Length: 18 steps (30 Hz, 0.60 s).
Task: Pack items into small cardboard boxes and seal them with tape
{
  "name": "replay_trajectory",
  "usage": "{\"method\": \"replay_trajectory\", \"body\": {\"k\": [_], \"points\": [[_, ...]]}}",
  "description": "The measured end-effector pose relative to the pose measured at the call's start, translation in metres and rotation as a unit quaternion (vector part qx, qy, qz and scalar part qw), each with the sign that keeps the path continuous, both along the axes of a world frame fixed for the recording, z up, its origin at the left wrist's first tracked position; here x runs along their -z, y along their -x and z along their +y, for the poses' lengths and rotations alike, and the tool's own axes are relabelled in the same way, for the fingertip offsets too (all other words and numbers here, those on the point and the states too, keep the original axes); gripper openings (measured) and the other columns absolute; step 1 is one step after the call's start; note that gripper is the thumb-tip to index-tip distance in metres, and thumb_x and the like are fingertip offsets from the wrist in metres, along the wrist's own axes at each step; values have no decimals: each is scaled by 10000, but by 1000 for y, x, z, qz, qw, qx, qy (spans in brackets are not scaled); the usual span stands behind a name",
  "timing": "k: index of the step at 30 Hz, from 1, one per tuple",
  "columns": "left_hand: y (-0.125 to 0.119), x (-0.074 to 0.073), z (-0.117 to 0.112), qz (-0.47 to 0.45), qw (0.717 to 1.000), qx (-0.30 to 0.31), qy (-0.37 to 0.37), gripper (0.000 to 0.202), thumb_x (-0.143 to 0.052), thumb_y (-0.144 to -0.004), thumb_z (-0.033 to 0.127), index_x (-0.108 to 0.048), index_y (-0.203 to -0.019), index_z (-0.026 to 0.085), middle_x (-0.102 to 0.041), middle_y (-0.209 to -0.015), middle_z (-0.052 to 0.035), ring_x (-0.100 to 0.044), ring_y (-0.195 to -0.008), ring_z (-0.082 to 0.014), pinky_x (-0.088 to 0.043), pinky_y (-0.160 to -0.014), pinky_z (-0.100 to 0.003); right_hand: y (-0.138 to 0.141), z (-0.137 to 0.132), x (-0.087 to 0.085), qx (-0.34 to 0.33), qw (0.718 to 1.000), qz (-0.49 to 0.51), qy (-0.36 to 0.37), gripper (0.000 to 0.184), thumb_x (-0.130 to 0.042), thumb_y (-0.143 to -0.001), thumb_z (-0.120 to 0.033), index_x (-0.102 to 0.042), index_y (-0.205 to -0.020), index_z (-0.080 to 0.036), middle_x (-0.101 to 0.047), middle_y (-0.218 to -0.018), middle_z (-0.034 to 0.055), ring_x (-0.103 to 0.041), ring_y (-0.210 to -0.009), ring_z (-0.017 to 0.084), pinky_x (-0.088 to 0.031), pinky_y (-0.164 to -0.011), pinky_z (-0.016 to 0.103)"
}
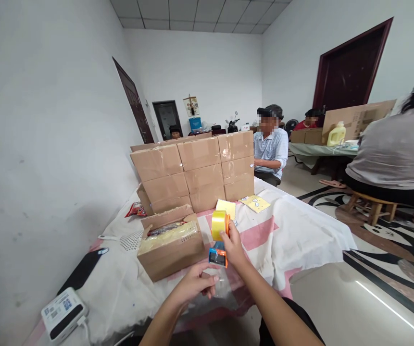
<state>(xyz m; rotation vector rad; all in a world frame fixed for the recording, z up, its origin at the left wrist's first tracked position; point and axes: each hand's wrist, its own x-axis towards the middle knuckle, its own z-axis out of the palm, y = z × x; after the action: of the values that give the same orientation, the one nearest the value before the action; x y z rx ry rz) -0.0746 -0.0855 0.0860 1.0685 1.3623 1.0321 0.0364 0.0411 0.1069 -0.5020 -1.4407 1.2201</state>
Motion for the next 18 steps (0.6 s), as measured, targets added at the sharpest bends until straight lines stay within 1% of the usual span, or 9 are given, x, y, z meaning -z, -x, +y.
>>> {"method": "replay_trajectory", "body": {"k": [1, 2, 5, 8, 11, 15, 18], "points": [[0, -1, -1, -2, 1000, 2, 0, 702, -783, -601, 651, -660, -1047, 123, -657, -586, -17, -529, -471, -124, -288, -517, -246, 0, 0, -1, -6, 1000, 1, 7, 246, -593, -865, -435, -577, -1005, -234, -649, -876, 42, -622, -807, 226, -543, -723, 356], [1, -3, -1, -2, 1000, 5, 0, 678, -783, -609, 646, -668, -1019, 120, -655, -583, -18, -525, -468, -119, -283, -514, -245, 0, 0, -2, -14, 1000, 3, 15, 268, -614, -867, -454, -573, -1013, -233, -651, -887, 43, -625, -815, 225, -544, -728, 354], [-1, -4, 1, -2, 1000, 10, -3, 599, -767, -613, 670, -666, -834, 122, -644, -572, -27, -507, -452, -108, -272, -503, -247, -1, 2, -6, -16, 999, 9, 27, 298, -669, -849, -478, -569, -983, -231, -648, -877, 37, -622, -792, 219, -538, -709, 339], [-3, -2, 5, 0, 1000, 11, -6, 596, -762, -609, 686, -650, -787, 129, -645, -573, -32, -507, -445, -110, -272, -494, -246, -2, 6, -8, -6, 1000, 17, 23, 300, -689, -835, -480, -577, -956, -230, -653, -877, 32, -623, -784, 218, -529, -703, 331], [-5, -2, 8, 1, 1000, 6, -14, 592, -761, -613, 691, -644, -761, 129, -640, -571, -30, -508, -445, -106, -275, -492, -243, -3, 7, -8, -24, 999, 16, 35, 304, -650, -864, -491, -568, -1003, -234, -668, -921, 43, -640, -827, 227, -534, -711, 335], [-5, -2, 9, -4, 1000, 3, -25, 588, -762, -619, 697, -638, -717, 130, -640, -582, -28, -509, -455, -101, -319, -503, -241, -3, 7, -5, -43, 998, 4, 47, 301, -587, -898, -498, -532, -1045, -241, -663, -956, 46, -636, -855, 218, -536, -712, 328], [-5, -3, 8, -8, 1000, 3, -27, 578, -776, -625, 672, -666, -749, 119, -649, -586, -33, -508, -452, -99, -322, -500, -238, -3, 9, -2, -44, 997, -6, 57, 291, -568, -899, -484, -513, -1052, -242, -649, -948, 37, -627, -856, 212, -534, -729, 330]]}}
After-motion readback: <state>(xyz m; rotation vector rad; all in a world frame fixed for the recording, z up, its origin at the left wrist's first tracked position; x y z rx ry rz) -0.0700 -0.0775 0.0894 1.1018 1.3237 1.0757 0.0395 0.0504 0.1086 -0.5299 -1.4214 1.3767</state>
